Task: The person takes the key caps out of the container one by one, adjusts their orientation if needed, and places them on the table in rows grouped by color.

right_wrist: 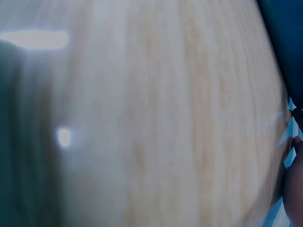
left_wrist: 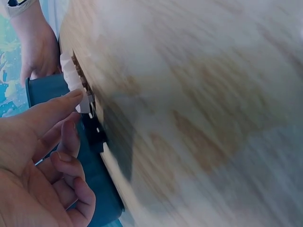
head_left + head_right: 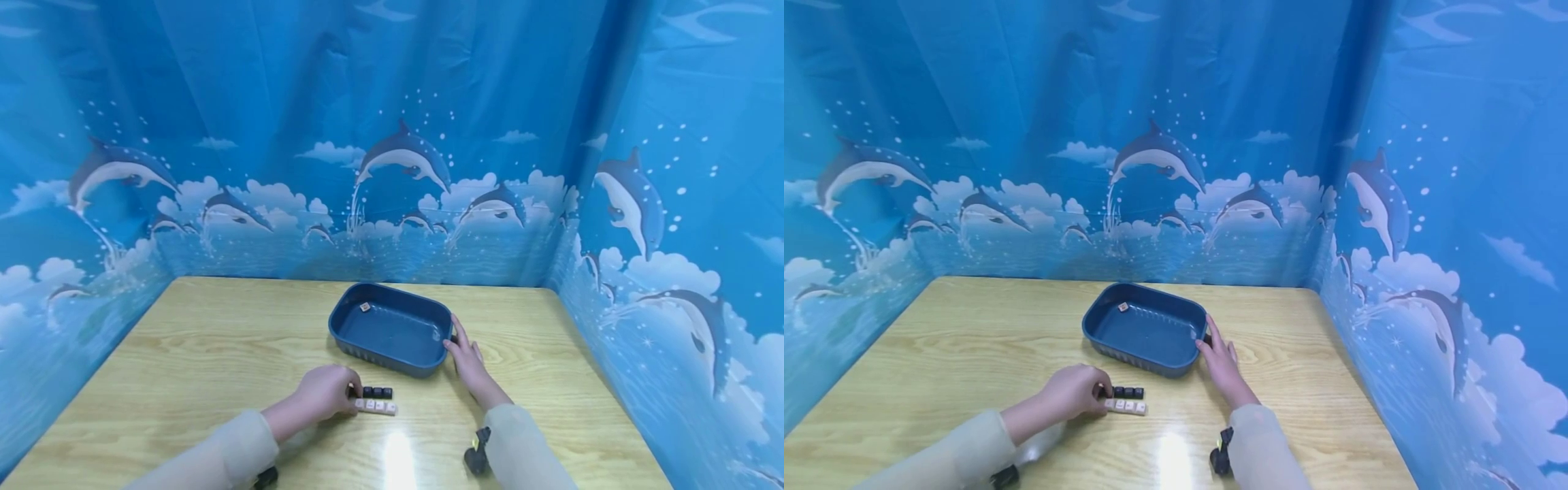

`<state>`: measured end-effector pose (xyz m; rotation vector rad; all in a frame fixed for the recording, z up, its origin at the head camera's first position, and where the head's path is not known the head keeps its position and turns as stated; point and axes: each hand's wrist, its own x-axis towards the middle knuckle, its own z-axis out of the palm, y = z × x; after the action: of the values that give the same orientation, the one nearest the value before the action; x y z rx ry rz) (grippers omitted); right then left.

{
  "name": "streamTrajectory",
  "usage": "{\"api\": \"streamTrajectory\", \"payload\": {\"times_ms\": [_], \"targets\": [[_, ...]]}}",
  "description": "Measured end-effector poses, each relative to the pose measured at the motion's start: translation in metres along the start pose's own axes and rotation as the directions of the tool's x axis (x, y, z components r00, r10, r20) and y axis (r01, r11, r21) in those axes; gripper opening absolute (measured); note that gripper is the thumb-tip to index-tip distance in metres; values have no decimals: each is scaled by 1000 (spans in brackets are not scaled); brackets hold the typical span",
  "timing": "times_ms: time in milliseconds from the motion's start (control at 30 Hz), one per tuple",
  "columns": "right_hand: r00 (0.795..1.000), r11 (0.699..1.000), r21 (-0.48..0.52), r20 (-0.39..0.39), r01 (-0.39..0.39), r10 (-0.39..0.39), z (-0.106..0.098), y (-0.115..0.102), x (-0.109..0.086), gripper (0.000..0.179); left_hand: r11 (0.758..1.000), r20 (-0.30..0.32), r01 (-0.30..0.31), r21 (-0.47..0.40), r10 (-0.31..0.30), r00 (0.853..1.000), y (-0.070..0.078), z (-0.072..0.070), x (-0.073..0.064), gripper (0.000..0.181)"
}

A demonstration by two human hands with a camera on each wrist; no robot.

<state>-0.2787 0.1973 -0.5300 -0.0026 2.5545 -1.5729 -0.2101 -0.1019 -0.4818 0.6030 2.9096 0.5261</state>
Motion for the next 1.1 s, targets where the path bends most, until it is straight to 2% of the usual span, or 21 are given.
{"api": "streamTrajectory", "payload": {"times_ms": [267, 800, 1100], "targets": [[1000, 1000, -5, -4, 4, -4, -1, -1, 0, 64, 999, -54, 21, 39, -19, 998, -13, -7, 1, 30], [1000, 1000, -1, -5, 28, -28, 0, -1, 3, 63, 997, -16, 74, 27, -74, 997, -24, -5, 9, 24], [999, 999, -7, -7, 40, -40, 1, 2, 2, 64, 999, -22, 43, 27, -42, 999, -23, -5, 9, 26]]}}
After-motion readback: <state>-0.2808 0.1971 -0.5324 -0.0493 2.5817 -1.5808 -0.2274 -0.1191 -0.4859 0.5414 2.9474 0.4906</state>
